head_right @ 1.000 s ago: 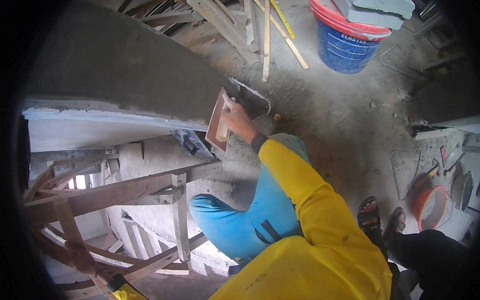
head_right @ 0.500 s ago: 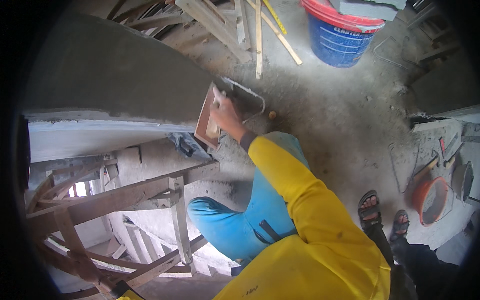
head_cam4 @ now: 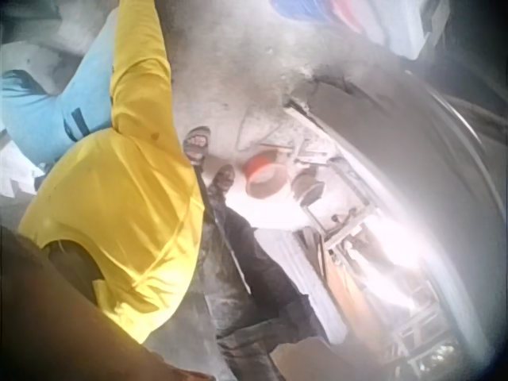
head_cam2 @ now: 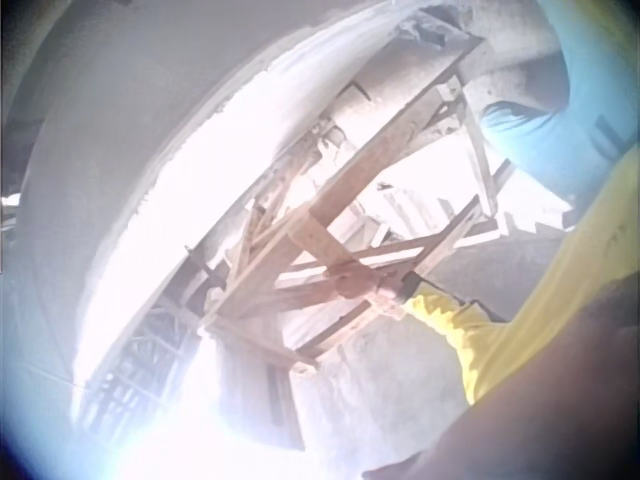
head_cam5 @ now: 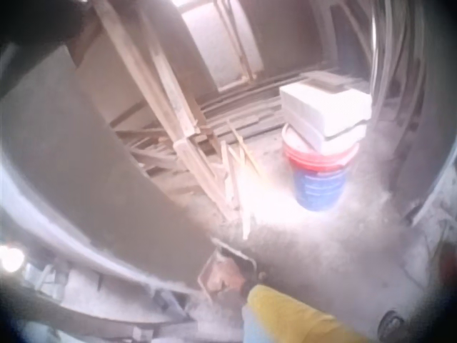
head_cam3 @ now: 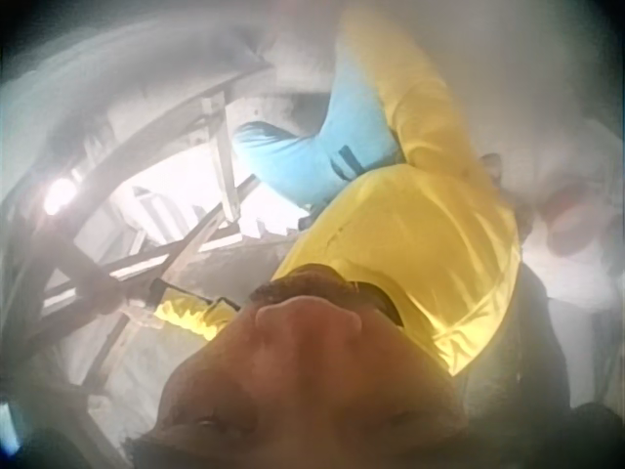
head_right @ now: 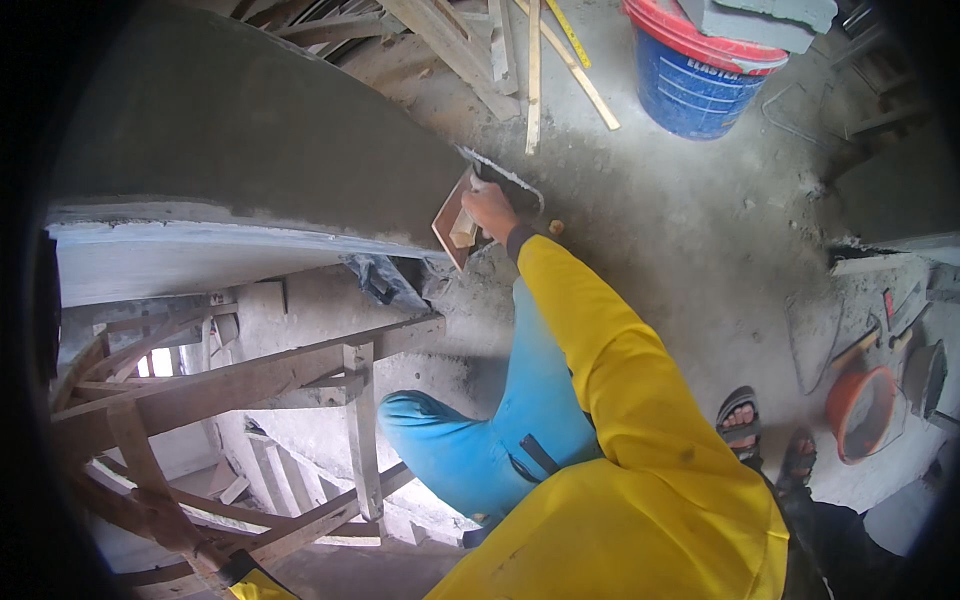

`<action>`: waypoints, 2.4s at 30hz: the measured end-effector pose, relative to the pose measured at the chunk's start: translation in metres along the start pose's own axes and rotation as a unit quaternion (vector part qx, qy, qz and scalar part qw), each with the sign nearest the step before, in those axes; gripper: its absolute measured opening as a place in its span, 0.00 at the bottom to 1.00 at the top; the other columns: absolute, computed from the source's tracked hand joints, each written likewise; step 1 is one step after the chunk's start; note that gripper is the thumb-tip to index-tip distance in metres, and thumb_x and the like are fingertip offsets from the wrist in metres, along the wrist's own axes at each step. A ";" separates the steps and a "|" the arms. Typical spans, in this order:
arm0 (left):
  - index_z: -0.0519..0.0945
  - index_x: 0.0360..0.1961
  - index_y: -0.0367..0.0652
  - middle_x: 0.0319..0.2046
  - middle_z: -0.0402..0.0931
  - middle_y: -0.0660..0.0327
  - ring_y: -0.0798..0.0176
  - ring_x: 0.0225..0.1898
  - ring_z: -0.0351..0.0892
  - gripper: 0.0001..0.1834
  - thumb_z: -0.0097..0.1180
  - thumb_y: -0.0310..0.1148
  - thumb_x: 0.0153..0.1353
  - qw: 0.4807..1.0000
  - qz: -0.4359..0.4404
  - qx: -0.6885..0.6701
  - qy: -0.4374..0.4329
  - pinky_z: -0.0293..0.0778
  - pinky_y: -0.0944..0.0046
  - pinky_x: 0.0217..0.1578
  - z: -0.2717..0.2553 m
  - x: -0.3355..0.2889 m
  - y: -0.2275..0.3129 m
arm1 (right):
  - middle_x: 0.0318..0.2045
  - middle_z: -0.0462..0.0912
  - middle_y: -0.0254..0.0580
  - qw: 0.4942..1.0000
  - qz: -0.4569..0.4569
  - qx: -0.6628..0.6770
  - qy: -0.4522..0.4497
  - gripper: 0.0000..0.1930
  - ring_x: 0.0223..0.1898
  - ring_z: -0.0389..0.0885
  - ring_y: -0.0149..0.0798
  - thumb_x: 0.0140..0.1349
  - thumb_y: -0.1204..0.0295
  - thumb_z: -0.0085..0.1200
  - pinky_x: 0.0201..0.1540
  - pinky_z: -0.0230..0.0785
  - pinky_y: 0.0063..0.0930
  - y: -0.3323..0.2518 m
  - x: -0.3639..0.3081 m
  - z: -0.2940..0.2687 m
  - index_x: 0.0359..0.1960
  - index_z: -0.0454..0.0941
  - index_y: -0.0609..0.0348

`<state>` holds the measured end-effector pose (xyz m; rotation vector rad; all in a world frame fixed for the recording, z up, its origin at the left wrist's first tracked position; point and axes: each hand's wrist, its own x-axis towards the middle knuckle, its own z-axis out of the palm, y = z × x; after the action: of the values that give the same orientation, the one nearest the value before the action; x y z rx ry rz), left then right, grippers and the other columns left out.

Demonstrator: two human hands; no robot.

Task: The person squats on the floor and uses a wooden float to smooth wet plaster on a vertical wall surface. They repeatedly scrape and level the plaster along the edge of a wooden support structure.

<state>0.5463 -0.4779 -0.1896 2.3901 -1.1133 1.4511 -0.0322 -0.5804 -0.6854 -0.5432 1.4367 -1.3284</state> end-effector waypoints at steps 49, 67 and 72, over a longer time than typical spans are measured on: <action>0.80 0.57 0.58 0.47 0.83 0.51 0.38 0.45 0.81 0.37 0.26 0.66 0.69 1.000 0.001 -0.014 0.022 0.76 0.43 0.47 0.020 0.008 -0.009 | 0.42 0.82 0.50 0.999 -0.031 -0.004 -0.006 0.34 0.31 0.82 0.38 0.62 0.67 0.49 0.26 0.76 0.34 -0.025 -0.014 0.012 0.71 0.59 0.60; 0.82 0.54 0.53 0.44 0.84 0.51 0.37 0.43 0.81 0.37 0.25 0.66 0.70 0.999 -0.024 -0.017 -0.016 0.78 0.43 0.46 -0.017 -0.009 0.018 | 0.46 0.82 0.65 0.966 -0.230 -0.115 0.011 0.33 0.46 0.85 0.45 0.63 0.72 0.44 0.45 0.74 0.39 -0.037 -0.054 0.029 0.72 0.57 0.58; 0.79 0.58 0.54 0.45 0.83 0.50 0.37 0.44 0.81 0.36 0.24 0.64 0.71 0.999 0.017 -0.029 -0.034 0.78 0.42 0.45 -0.016 -0.004 0.019 | 0.39 0.82 0.65 0.988 -0.101 -0.111 0.033 0.32 0.41 0.84 0.54 0.61 0.67 0.48 0.45 0.74 0.44 -0.010 -0.017 0.012 0.69 0.63 0.58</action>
<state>0.5209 -0.4818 -0.1894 2.4092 -1.1986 1.3381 -0.0190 -0.5736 -0.6675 -0.8167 1.6299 -1.3612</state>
